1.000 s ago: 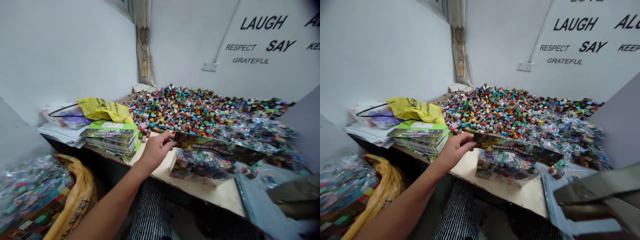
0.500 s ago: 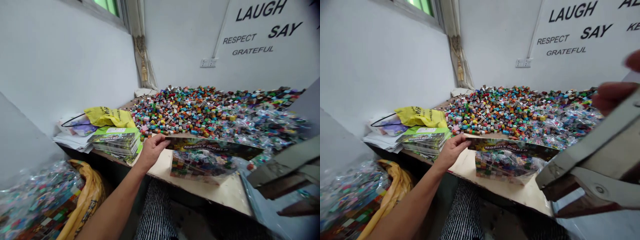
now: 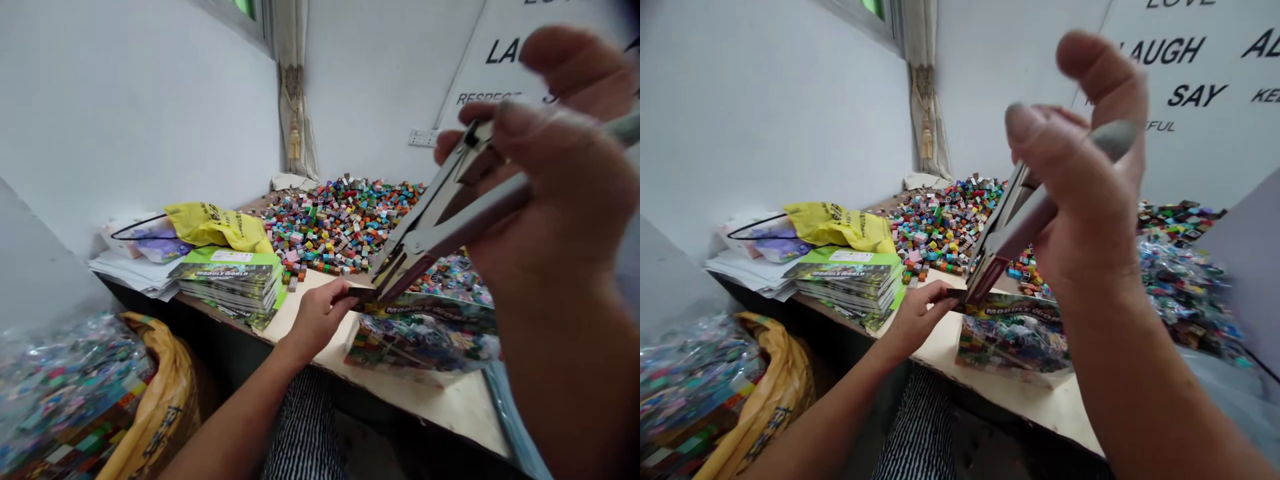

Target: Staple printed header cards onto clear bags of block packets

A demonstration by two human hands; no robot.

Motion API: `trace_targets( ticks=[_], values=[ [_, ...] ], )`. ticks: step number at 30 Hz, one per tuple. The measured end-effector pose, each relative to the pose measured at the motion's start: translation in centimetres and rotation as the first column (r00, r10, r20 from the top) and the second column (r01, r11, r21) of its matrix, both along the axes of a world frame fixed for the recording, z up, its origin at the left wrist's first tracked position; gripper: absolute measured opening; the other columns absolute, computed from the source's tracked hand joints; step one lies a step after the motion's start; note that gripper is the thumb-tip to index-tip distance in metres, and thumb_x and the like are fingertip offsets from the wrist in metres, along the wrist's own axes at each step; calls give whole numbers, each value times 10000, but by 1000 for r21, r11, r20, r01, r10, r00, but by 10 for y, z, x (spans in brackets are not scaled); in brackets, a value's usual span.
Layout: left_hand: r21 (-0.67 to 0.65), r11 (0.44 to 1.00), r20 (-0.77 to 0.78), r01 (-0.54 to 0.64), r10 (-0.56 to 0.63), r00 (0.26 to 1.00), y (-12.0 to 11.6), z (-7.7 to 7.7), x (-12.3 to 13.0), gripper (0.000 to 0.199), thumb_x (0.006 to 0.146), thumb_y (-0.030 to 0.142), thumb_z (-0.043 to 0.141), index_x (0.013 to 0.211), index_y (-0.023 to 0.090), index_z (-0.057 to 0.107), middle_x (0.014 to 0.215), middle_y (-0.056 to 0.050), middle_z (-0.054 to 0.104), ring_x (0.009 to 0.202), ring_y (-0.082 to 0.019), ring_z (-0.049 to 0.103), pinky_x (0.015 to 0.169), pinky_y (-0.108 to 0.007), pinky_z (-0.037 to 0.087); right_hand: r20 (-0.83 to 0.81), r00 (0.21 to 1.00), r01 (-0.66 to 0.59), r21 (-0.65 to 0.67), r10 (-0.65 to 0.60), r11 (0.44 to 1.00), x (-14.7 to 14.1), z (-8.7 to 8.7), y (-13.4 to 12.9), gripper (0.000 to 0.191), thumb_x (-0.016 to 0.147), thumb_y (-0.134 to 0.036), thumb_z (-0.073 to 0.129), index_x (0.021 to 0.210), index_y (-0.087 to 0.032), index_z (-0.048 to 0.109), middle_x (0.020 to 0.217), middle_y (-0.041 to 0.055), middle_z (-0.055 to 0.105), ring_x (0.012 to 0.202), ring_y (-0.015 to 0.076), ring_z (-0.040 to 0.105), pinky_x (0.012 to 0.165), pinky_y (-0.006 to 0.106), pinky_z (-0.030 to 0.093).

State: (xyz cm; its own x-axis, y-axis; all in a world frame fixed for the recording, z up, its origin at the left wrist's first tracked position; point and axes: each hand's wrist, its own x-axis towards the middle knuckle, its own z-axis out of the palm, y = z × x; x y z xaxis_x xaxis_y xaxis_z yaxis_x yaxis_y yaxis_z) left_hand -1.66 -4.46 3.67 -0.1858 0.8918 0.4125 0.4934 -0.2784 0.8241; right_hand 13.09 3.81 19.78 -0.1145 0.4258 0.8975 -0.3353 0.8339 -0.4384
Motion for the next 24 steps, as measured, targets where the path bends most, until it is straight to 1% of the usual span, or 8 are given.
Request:
trace_targets(
  ticks=[2,3,5,7,10,16,20,24],
  values=[
    [-8,1000,-20,-15,15,1000,-1,-2,0,135,875,263,563,800,180,638,703,25,605,673,-131,512,622,-229,347,-41,994,-109,-122,105,986,-13,-7,1,406,646,-233,644,1048,-288,644,965,-6,575,923,169,595,889,409,514],
    [-13,1000,-26,-25,25,999,-2,-3,0,141,874,252,567,766,178,621,683,29,590,660,-128,502,611,-228,336,-55,991,-129,-175,121,976,-16,-9,2,424,610,-230,668,1031,-273,644,912,-2,583,879,176,592,880,424,510],
    [-16,999,-34,-39,38,999,-2,-4,0,152,872,227,574,732,175,598,655,37,563,641,-123,487,599,-226,324,-60,993,-117,-221,106,968,-17,-11,5,432,589,-221,677,1020,-240,642,872,15,591,810,184,592,844,442,510],
    [-11,999,-61,-43,43,997,-1,-3,0,157,876,220,579,725,175,591,646,39,550,630,-122,480,593,-228,318,-72,991,-123,-189,111,974,-14,-9,7,400,600,-194,662,999,-217,663,862,25,583,803,186,603,811,425,515],
    [19,998,-121,-56,58,991,0,-4,0,173,886,222,581,720,176,587,655,32,562,623,-125,486,588,-232,315,-42,994,-103,-116,99,988,-9,-6,9,346,654,-180,635,988,-246,698,886,10,580,874,178,613,835,387,510],
    [65,996,-170,-69,79,982,-1,-7,1,122,891,199,589,773,167,601,709,12,612,646,-130,528,592,-230,333,-49,993,-110,-148,104,983,-19,-10,14,330,614,-199,627,929,-259,708,859,11,597,835,177,601,835,410,496],
    [38,997,-179,-66,72,981,-1,-8,0,88,888,202,593,809,170,617,714,13,621,643,-130,537,579,-227,322,51,990,-120,-191,132,974,-33,-20,7,356,640,-195,645,988,-259,686,940,9,597,801,159,596,871,426,474],
    [51,996,-217,-69,79,973,0,-11,-1,114,896,211,581,791,171,604,708,16,610,641,-127,530,578,-228,318,140,984,-81,-211,112,974,-35,-32,6,420,628,-209,724,1041,-263,672,1031,16,594,848,168,611,894,446,469]
  ],
)
